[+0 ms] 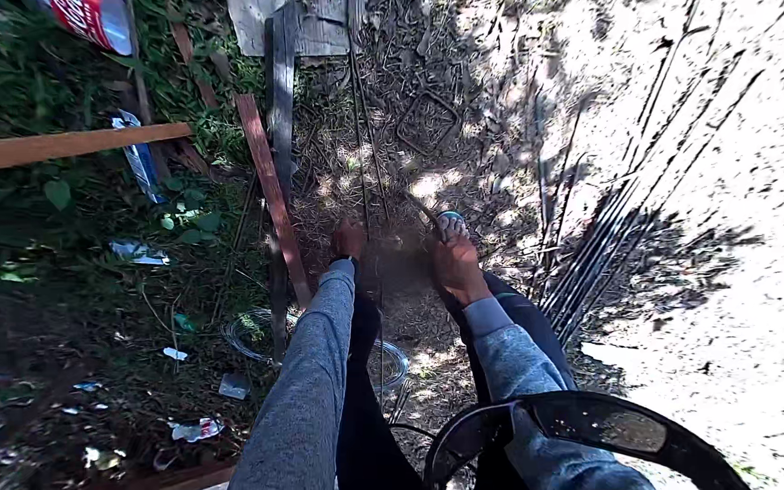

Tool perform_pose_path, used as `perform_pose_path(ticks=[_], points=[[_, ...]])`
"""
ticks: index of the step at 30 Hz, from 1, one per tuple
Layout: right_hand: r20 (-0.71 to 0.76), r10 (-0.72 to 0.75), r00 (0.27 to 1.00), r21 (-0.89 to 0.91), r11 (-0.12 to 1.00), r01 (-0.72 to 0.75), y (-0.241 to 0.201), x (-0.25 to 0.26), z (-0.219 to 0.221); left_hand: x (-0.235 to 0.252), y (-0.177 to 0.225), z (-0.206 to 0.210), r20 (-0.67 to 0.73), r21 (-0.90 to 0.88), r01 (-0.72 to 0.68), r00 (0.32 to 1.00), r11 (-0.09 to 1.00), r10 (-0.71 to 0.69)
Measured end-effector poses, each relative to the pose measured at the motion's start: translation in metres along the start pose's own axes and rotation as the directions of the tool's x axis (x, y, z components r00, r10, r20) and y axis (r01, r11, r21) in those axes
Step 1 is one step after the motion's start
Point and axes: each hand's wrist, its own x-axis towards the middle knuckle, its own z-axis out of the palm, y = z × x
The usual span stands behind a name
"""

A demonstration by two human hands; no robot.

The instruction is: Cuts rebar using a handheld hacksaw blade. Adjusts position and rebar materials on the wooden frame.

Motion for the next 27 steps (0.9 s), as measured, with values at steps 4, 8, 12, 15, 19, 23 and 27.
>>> perform_pose_path(ticks=[4, 8, 12, 15, 19, 23, 27], points=[[0.086, -0.047, 0.995, -0.467, 0.88, 0.082, -0.03, 0.008, -0.005, 0.056, 0.02, 0.033, 0.025, -0.022, -0.002, 1.0, 1.0, 0.003], [0.119, 0.069, 0.99, -0.508, 0.861, 0.001, -0.05, 0.014, -0.017, 0.091, 0.032, 0.059, 0.037, -0.013, 0.02, 0.999, 1.0, -0.02], [0.106, 0.138, 0.985, -0.419, 0.904, -0.082, -0.055, 0.018, -0.03, 0.1, 0.045, 0.06, 0.004, 0.023, 0.053, 0.999, 0.998, -0.053], [0.132, 0.139, 0.981, -0.433, 0.899, -0.069, -0.058, 0.022, -0.031, 0.115, 0.04, 0.06, -0.012, 0.029, 0.026, 1.0, 0.999, -0.026], [0.125, 0.135, 0.983, -0.445, 0.893, -0.066, -0.055, 0.021, -0.027, 0.117, 0.038, 0.056, 0.005, 0.089, -0.044, 0.999, 0.995, 0.044], [0.108, 0.137, 0.985, -0.43, 0.899, -0.078, -0.06, 0.019, -0.022, 0.08, 0.049, 0.029, -0.006, -0.092, -0.08, 0.997, 0.993, 0.08], [0.028, 0.03, 0.999, -0.246, 0.969, -0.022, -0.037, 0.013, -0.01, 0.001, 0.061, -0.023, -0.107, -0.282, -0.084, 0.993, 0.956, 0.056]])
